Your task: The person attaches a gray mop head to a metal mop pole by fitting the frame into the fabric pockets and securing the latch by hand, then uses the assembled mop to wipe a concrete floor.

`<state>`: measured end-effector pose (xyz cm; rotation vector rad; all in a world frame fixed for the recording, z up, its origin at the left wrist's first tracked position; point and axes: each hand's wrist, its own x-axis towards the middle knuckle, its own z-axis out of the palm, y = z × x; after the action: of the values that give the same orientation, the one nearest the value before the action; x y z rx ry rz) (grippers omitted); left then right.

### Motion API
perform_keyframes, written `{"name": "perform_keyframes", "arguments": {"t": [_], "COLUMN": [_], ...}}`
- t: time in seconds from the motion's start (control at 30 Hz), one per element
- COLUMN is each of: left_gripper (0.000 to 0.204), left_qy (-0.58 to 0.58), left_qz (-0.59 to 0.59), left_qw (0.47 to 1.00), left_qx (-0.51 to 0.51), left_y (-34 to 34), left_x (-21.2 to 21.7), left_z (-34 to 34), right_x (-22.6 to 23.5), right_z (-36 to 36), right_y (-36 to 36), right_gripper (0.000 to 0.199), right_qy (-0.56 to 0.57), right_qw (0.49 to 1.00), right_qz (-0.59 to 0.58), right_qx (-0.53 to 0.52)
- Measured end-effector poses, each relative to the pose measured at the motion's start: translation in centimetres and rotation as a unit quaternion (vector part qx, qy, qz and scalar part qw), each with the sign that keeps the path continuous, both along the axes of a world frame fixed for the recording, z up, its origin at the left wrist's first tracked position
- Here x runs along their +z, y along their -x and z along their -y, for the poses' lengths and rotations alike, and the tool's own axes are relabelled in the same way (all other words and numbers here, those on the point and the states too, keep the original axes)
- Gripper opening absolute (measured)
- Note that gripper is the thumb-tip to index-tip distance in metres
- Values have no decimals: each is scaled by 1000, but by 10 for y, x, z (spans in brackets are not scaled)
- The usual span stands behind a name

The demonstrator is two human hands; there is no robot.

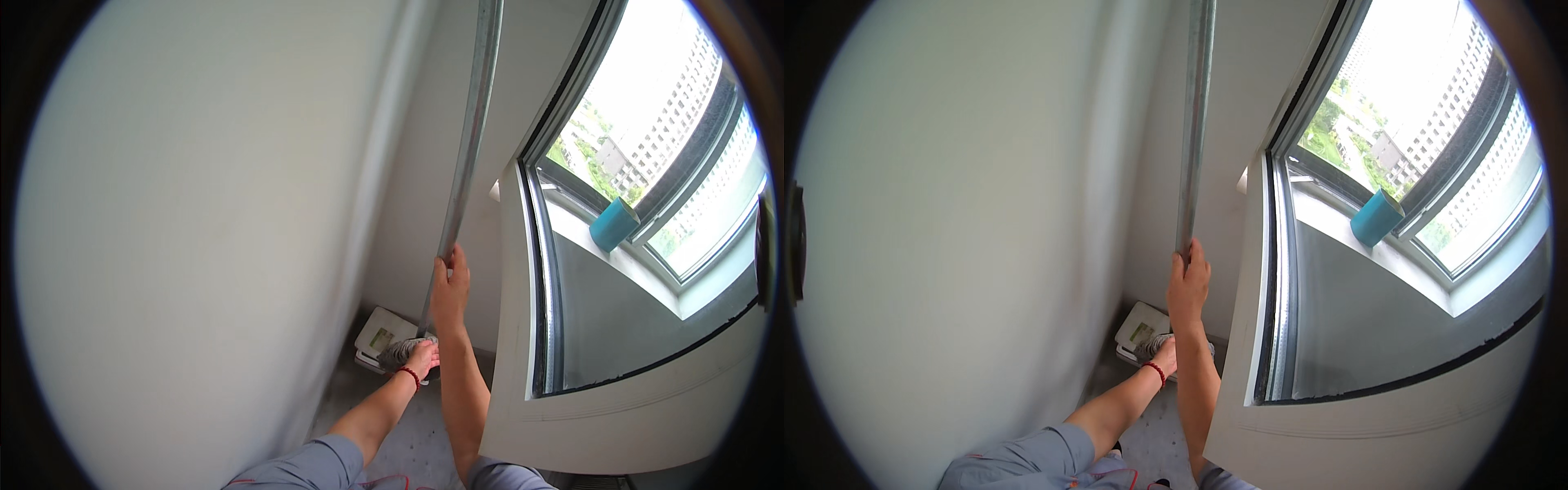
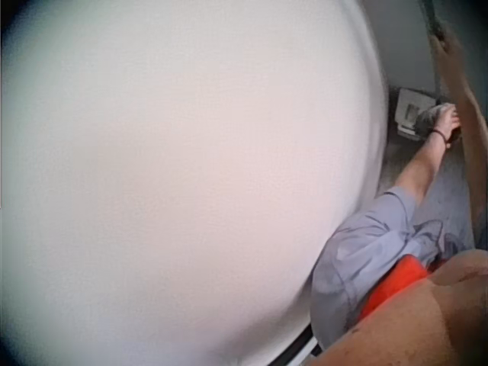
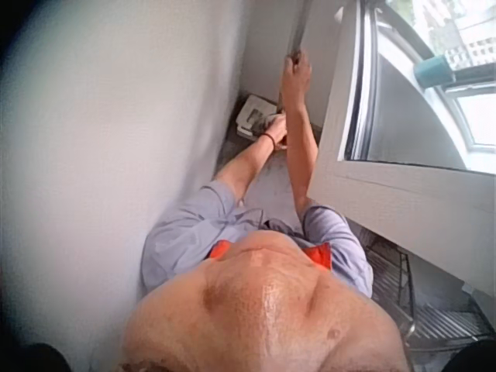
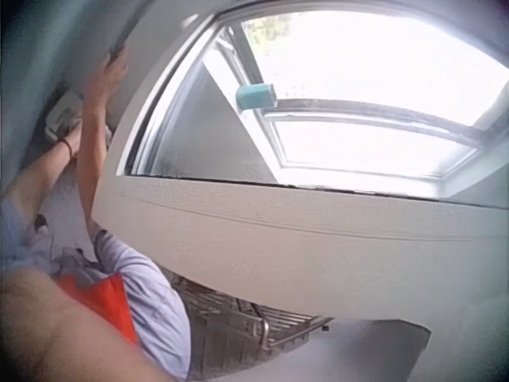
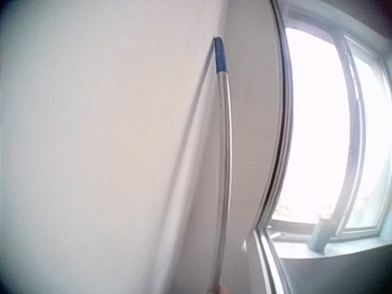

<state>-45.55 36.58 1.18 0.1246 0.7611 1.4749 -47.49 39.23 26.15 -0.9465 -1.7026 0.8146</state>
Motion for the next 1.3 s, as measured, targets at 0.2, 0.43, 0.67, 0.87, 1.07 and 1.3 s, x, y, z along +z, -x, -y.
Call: {"name": "perform_keyframes", "arguments": {"t": [0.2, 0.43, 0.67, 0.87, 1.07, 1.3], "left_gripper": [13, 43, 56, 42, 33, 23], "left_qy": [-53, 12, -2, 0, 99, 129], "left_qz": [-3, -14, -16, -68, -553, -883], "left_qw": [998, 997, 995, 993, 820, 446], "left_qx": [23, 69, 95, 93, -106, -66], "left_y": [18, 51, 69, 104, 139, 151], "left_x": [-31, -20, -34, -51, -31, -14], "left_z": [-33, -40, -63, -93, -93, -67], "right_x": [-15, -46, -62, -92, -156, -217], "right_z": [-43, -69, -65, -52, -14, 37], "right_y": [23, 29, 19, -24, -100, -167], "right_gripper": [54, 65, 66, 63, 60, 57], "right_qy": [-33, 29, 96, 130, 181, 272], "right_qw": [990, 973, 967, 963, 956, 937], "right_qz": [-72, -39, 42, 51, 101, 144], "right_qx": [118, 224, 233, 229, 210, 163]}}
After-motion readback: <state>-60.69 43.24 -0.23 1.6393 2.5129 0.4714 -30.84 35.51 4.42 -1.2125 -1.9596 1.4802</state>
